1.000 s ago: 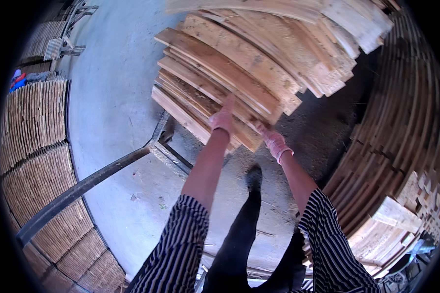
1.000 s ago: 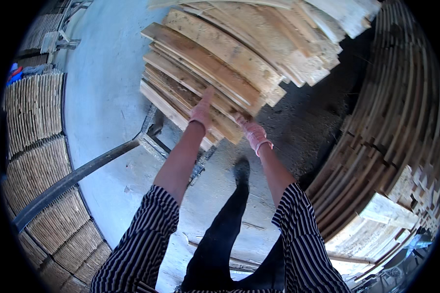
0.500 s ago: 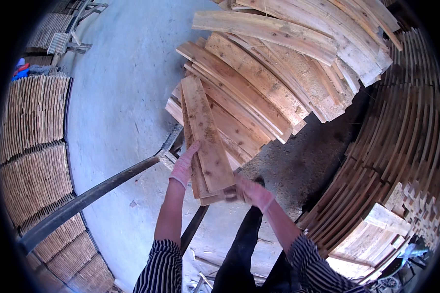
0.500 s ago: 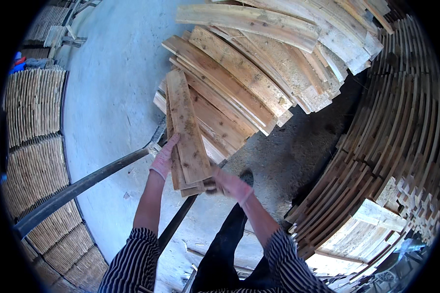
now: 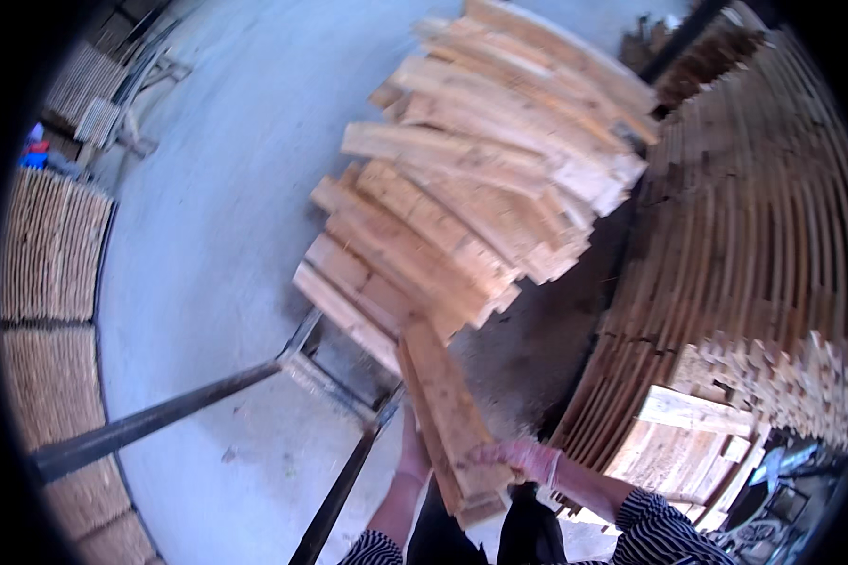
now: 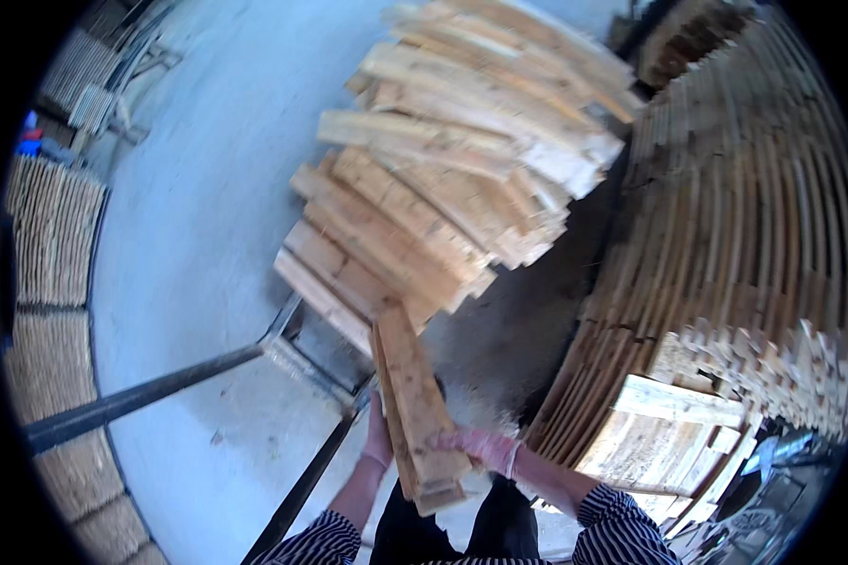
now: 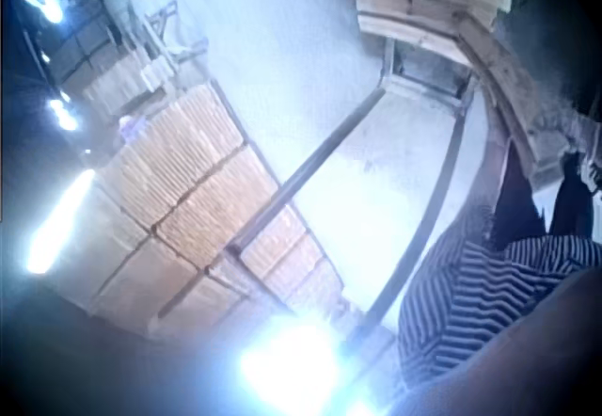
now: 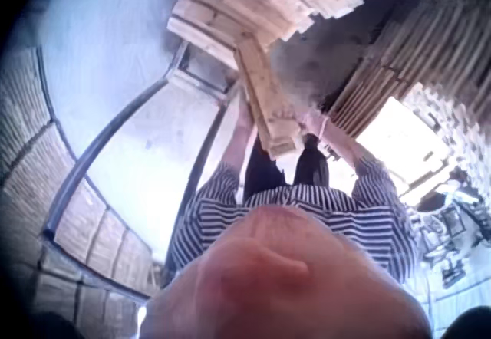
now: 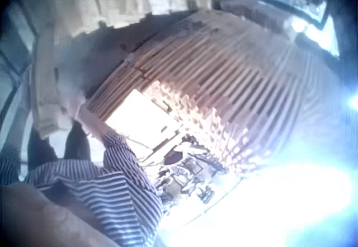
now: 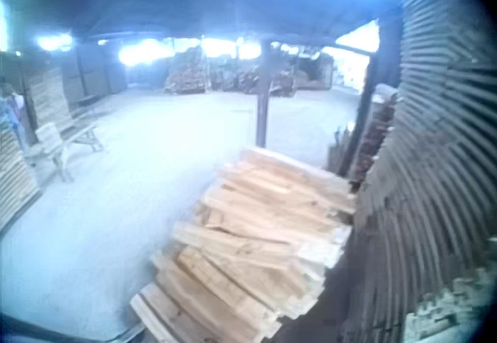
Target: The person repeatedly picks up small bundles of wooden planks from a metal rack and stacks them onto a growing pile on the floor. The person wears pink gloves and handles the wood by hand, moving from the rack to the stack in a continuous loop.
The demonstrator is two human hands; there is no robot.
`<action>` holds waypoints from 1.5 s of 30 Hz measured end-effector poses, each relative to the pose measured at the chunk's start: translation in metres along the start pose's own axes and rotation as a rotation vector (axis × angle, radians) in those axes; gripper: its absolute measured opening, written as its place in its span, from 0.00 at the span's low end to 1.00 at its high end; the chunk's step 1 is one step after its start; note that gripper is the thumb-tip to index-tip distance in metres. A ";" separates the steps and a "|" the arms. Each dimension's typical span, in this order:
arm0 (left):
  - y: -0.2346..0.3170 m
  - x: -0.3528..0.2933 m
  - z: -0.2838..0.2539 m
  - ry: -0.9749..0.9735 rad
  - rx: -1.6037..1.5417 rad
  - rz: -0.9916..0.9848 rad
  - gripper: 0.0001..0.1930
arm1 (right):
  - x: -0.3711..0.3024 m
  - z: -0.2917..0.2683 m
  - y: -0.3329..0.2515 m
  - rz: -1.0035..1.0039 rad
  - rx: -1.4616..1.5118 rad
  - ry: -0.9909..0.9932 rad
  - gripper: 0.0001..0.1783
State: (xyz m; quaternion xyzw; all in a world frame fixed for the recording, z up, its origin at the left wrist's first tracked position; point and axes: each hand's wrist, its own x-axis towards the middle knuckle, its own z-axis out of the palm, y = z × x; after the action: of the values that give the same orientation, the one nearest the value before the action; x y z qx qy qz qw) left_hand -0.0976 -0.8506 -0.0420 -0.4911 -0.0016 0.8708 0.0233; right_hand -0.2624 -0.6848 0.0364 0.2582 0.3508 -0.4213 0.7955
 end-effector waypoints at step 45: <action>-0.557 -0.092 0.278 -0.868 0.990 0.168 0.42 | -0.397 -0.315 0.322 -1.625 -0.127 0.659 0.79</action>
State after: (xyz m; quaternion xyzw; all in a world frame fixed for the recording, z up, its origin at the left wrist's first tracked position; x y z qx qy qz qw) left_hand -0.2662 -0.2927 0.1955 -0.0253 0.4279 0.8863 0.1755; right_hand -0.2541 -0.1037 0.1862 -0.0079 0.6607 -0.7409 0.1205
